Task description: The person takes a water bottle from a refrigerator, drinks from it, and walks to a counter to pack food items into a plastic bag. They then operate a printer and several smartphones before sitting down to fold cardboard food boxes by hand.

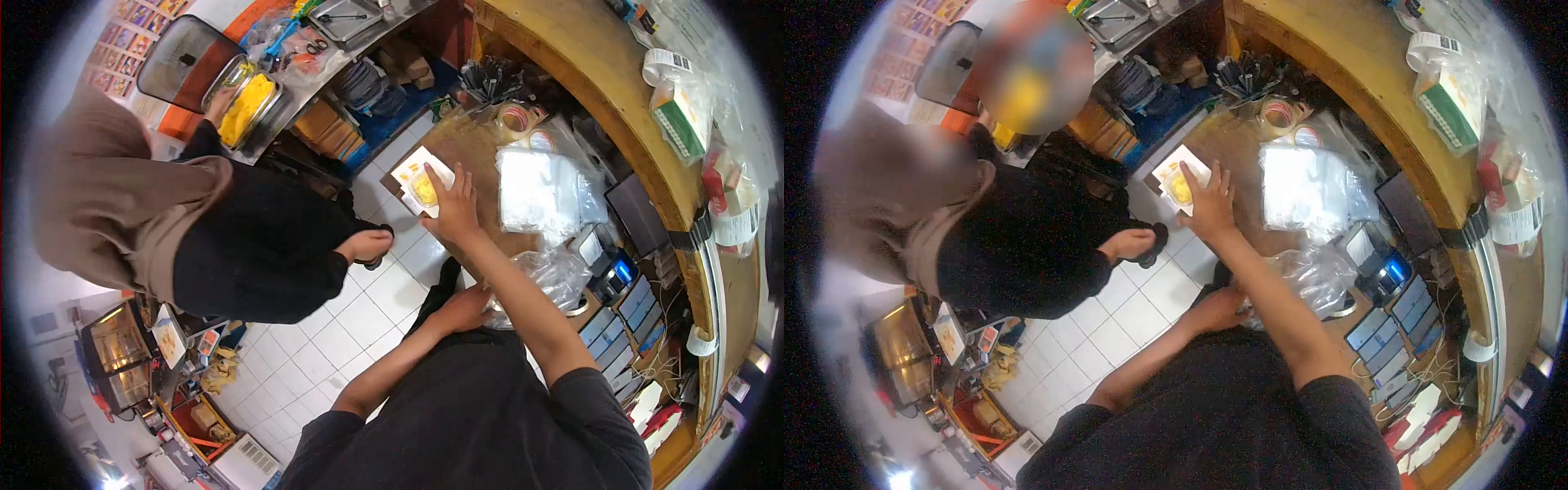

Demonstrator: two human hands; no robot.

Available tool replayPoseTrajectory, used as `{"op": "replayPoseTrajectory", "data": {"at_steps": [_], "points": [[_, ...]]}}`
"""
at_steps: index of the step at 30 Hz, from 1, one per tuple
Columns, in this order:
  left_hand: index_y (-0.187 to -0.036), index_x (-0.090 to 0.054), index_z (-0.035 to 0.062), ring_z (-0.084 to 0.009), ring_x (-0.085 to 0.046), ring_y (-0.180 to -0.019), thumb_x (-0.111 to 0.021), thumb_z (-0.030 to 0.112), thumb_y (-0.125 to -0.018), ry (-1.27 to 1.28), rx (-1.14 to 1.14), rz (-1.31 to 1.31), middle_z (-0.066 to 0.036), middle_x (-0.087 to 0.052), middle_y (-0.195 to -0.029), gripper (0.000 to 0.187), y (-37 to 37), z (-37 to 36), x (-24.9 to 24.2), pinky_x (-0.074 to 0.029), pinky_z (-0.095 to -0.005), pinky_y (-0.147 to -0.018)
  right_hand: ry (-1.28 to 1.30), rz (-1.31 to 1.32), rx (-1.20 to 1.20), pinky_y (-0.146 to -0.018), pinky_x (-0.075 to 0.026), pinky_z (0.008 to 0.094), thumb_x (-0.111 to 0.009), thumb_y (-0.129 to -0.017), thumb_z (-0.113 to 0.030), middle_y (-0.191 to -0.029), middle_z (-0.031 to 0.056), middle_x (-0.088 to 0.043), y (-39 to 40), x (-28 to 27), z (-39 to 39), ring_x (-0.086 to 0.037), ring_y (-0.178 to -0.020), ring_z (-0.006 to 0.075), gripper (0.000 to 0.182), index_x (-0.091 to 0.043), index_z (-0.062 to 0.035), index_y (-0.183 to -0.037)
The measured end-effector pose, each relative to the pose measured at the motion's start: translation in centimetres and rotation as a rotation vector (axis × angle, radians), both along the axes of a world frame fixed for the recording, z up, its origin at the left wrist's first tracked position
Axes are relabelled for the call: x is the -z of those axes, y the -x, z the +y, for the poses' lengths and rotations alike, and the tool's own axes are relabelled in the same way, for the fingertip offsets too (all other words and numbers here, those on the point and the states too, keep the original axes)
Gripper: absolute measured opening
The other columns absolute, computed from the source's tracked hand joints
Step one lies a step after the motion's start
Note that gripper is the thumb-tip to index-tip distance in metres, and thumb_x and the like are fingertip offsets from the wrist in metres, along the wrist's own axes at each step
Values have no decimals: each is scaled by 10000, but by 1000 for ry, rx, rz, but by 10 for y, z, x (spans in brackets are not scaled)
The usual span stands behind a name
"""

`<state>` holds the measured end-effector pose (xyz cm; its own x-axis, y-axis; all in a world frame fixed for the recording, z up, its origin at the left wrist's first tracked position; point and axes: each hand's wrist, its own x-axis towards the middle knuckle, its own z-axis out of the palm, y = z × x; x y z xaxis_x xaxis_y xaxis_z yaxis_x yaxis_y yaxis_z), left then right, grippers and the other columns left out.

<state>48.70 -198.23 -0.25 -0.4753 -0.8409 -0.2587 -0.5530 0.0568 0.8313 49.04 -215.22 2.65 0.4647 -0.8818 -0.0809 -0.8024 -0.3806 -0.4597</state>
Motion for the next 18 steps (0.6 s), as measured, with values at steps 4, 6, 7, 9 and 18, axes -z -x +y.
{"op": "replayPoseTrajectory", "data": {"at_steps": [4, 6, 7, 9, 18], "points": [[-1436, -363, 3, -457, -538, -1180, -623, 220, -893, -73, -39, -52, -329, -436, -1363, 641, -14, -14, -20, -453, -484, -1019, 30, -192, 7, -1035, -329, 583, -846, -648, -319, -1418, 280, -335, 5, 22, -16, -367, -1271, 464, 1014, -322, -324, -1515], [-1449, -362, 19, -453, -530, -1195, -615, 221, -905, -180, 29, -67, -329, -436, -1364, 634, -19, -19, -18, -450, -484, -1020, 67, -259, 49, -1034, -333, 560, -831, -658, -318, -1377, 271, -371, 16, 26, -24, -387, -1249, 443, 1006, -317, -284, -1522], [-1461, -354, 32, -449, -528, -1200, -611, 224, -911, -193, 24, -51, -326, -432, -1368, 637, -23, -23, -21, -452, -485, -1015, 134, -299, 69, -1052, -337, 523, -829, -665, -312, -1362, 286, -397, 30, 29, -30, -378, -1249, 446, 981, -345, -207, -1512], [-1472, -346, 45, -445, -527, -1204, -607, 227, -917, -210, 22, -29, -324, -428, -1372, 641, -25, -28, -21, -454, -485, -1010, 176, -311, 164, -1057, -334, 523, -841, -657, -307, -1360, 298, -396, 64, 36, -44, -380, -1251, 451, 997, -340, -209, -1514], [-1490, -334, 89, -433, -475, -1278, -564, 219, -963, -229, 47, -25, -239, -321, -1510, 590, -33, -48, -38, -422, -467, -1061, -101, 431, 633, -1145, -250, 548, -896, -633, -266, -1524, 352, -194, 129, 10, -59, -209, -1413, 512, 1220, -114, -209, -1568]]}}
